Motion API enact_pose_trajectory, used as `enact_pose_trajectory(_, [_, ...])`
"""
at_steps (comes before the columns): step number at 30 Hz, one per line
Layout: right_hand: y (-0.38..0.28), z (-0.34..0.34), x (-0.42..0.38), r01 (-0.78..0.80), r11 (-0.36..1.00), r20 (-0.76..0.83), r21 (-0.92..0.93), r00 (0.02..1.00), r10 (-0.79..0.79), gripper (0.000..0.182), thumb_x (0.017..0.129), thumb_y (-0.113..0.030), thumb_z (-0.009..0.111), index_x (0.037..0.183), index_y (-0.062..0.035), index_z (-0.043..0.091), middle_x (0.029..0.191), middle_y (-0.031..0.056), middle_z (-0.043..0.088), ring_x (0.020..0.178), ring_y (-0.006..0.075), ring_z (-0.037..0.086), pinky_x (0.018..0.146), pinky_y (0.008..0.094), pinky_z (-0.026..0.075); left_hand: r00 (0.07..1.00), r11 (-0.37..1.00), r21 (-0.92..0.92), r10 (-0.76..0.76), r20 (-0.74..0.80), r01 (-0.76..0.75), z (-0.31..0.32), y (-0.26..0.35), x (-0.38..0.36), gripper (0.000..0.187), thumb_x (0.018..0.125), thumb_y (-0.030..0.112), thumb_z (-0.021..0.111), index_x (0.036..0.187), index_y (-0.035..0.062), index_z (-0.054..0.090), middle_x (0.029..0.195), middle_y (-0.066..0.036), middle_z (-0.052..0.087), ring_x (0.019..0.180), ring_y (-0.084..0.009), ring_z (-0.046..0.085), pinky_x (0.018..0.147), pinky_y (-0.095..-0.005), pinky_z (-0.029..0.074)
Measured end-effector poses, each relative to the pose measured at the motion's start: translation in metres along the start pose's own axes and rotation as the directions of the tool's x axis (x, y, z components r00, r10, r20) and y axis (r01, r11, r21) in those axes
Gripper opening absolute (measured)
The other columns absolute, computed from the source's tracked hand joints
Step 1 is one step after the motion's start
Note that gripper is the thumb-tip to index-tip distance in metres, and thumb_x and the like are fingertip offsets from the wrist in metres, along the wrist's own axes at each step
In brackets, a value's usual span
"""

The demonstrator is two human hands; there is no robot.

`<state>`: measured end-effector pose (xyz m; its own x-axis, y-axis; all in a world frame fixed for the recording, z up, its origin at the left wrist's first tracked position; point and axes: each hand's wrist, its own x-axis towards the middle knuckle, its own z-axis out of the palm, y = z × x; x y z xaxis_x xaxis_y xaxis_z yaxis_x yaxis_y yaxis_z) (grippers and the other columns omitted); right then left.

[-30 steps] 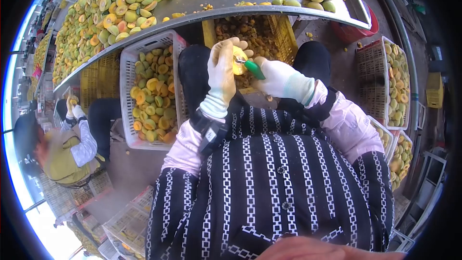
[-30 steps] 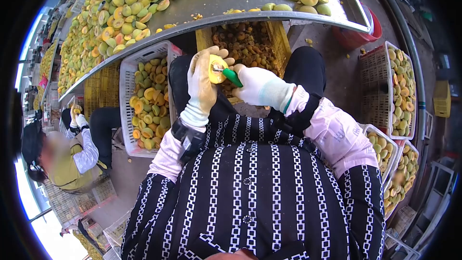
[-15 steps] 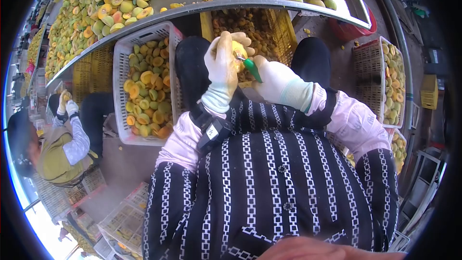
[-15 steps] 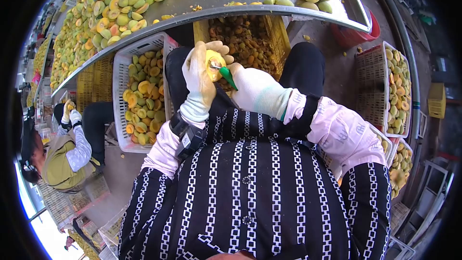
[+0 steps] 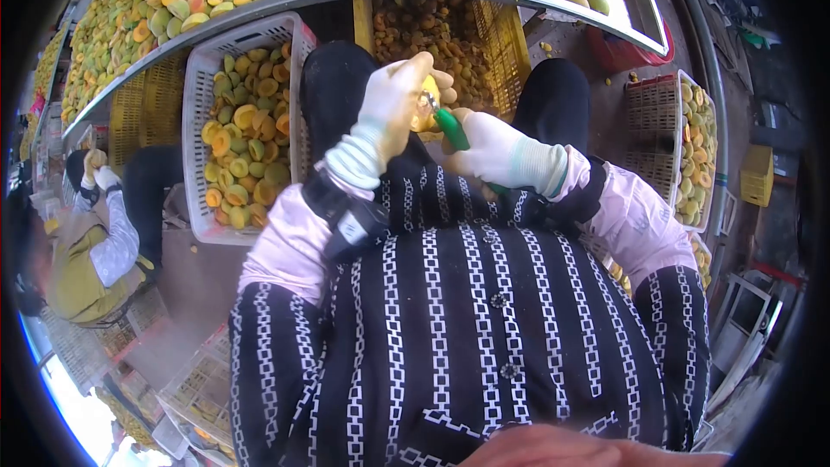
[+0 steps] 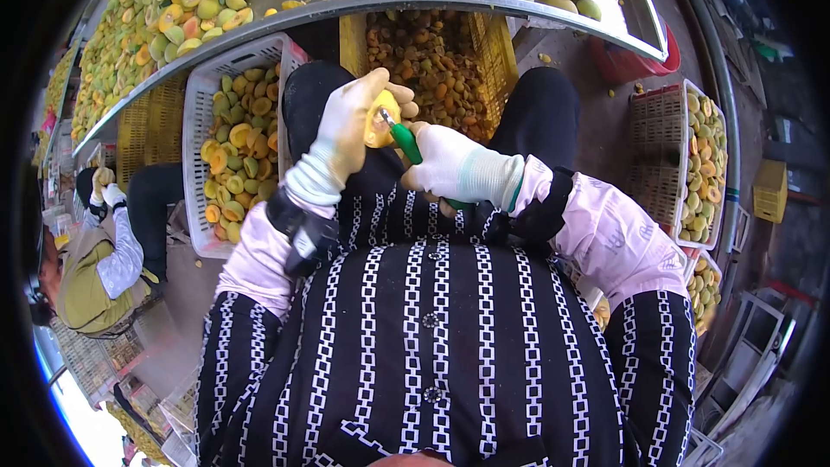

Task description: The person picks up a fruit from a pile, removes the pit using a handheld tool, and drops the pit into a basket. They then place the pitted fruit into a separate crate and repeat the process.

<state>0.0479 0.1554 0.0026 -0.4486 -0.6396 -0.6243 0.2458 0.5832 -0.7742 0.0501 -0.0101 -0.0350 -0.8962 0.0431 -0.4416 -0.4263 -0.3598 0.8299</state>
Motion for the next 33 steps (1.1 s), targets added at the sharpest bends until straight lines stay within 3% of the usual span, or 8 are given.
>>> enact_pose_trajectory(2, [-0.009, 0.0, -0.008, -0.033, 0.986, 0.064, 0.166, 0.998, 0.023, 0.036, 0.084, -0.016, 0.062, 0.112, 0.0012, 0.048, 0.065, 0.0044, 0.058, 0.042, 0.0119, 0.057, 0.036, 0.0247, 0.045, 0.992, 0.993, -0.067, -0.096, 0.08, 0.101, -0.005, 0.001, 0.0, 0.039, 0.096, 0.031, 0.05, 0.092, -0.0048, 0.064, 0.084, -0.015, 0.066, 0.074, -0.0215, 0.066, 0.066, -0.0307, 0.056])
enact_pose_trajectory(8, [-0.021, 0.007, 0.001, -0.084, 0.878, -0.228, -0.47, 0.973, -0.029, 0.033, 0.077, -0.012, 0.061, 0.102, 0.0068, 0.05, 0.085, 0.0266, 0.064, 0.088, 0.0405, 0.064, 0.078, 0.0419, 0.052, 0.939, 0.945, -0.015, 0.322, -0.118, -0.326, 0.005, -0.013, -0.005, 0.037, 0.097, 0.029, 0.05, 0.096, -0.0052, 0.063, 0.085, -0.015, 0.067, 0.074, -0.0199, 0.066, 0.066, -0.0301, 0.055])
enact_pose_trajectory(10, [-0.018, 0.003, 0.003, -0.066, 0.896, -0.202, -0.439, 0.979, -0.027, 0.031, 0.077, -0.011, 0.061, 0.101, 0.0058, 0.05, 0.076, 0.0198, 0.064, 0.074, 0.0336, 0.067, 0.064, 0.0404, 0.054, 0.937, 0.943, 0.009, 0.331, -0.111, -0.332, 0.002, -0.012, -0.005, 0.039, 0.098, 0.03, 0.049, 0.096, -0.006, 0.062, 0.085, -0.015, 0.067, 0.074, -0.0207, 0.066, 0.069, -0.0306, 0.055])
enact_pose_trajectory(13, [-0.018, -0.001, -0.004, -0.086, 0.989, 0.068, 0.121, 0.995, 0.078, 0.021, 0.076, -0.009, 0.062, 0.089, 0.0008, 0.048, 0.06, 0.0035, 0.052, 0.043, 0.0124, 0.053, 0.038, 0.0284, 0.046, 0.995, 0.991, -0.103, -0.084, 0.054, 0.089, -0.01, -0.005, 0.002, 0.041, 0.1, 0.032, 0.046, 0.097, -0.0053, 0.061, 0.087, -0.016, 0.066, 0.08, -0.0233, 0.067, 0.074, -0.034, 0.056])
enact_pose_trajectory(18, [-0.022, -0.003, -0.008, -0.143, 0.965, 0.133, 0.222, 0.984, 0.115, 0.024, 0.075, -0.008, 0.062, 0.092, 0.0003, 0.047, 0.057, 0.0037, 0.05, 0.04, 0.0136, 0.05, 0.037, 0.0274, 0.045, 0.999, 0.989, -0.145, -0.002, 0.038, 0.008, -0.007, -0.004, -0.006, 0.041, 0.1, 0.032, 0.044, 0.098, -0.0047, 0.062, 0.092, -0.016, 0.066, 0.084, -0.0246, 0.067, 0.074, -0.0339, 0.056])
enact_pose_trajectory(24, [-0.004, 0.006, 0.014, 0.057, 0.819, -0.235, -0.57, 0.945, -0.229, 0.029, 0.082, -0.013, 0.057, 0.103, 0.0048, 0.05, 0.072, 0.0197, 0.064, 0.066, 0.0313, 0.067, 0.061, 0.0393, 0.055, 0.981, 0.979, -0.068, 0.189, -0.041, -0.191, -0.006, -0.008, 0.003, 0.044, 0.1, 0.033, 0.043, 0.097, -0.0069, 0.061, 0.089, -0.018, 0.067, 0.082, -0.0237, 0.067, 0.073, -0.0328, 0.055])
enact_pose_trajectory(28, [0.006, 0.015, 0.023, 0.067, 0.754, -0.382, -0.653, 0.83, -0.405, 0.029, 0.081, -0.019, 0.063, 0.1, 0.0006, 0.053, 0.07, 0.021, 0.063, 0.069, 0.0384, 0.065, 0.062, 0.0449, 0.052, 0.874, 0.875, 0.001, 0.484, -0.05, -0.485, -0.011, -0.009, -0.003, 0.043, 0.101, 0.032, 0.041, 0.099, -0.0064, 0.061, 0.091, -0.021, 0.067, 0.075, -0.0265, 0.068, 0.07, -0.0358, 0.056])
enact_pose_trajectory(33, [0.022, -0.003, 0.033, 0.036, 0.581, -0.484, -0.813, 0.515, -0.708, 0.023, 0.082, -0.014, 0.063, 0.1, -0.0038, 0.053, 0.064, 0.0131, 0.062, 0.051, 0.0287, 0.062, 0.047, 0.0385, 0.049, 0.965, 0.854, -0.45, 0.224, -0.133, -0.26, -0.023, -0.027, 0.015, 0.042, 0.096, 0.041, 0.044, 0.104, 0.002, 0.056, 0.102, -0.014, 0.064, 0.085, -0.0328, 0.065, 0.07, -0.0431, 0.056])
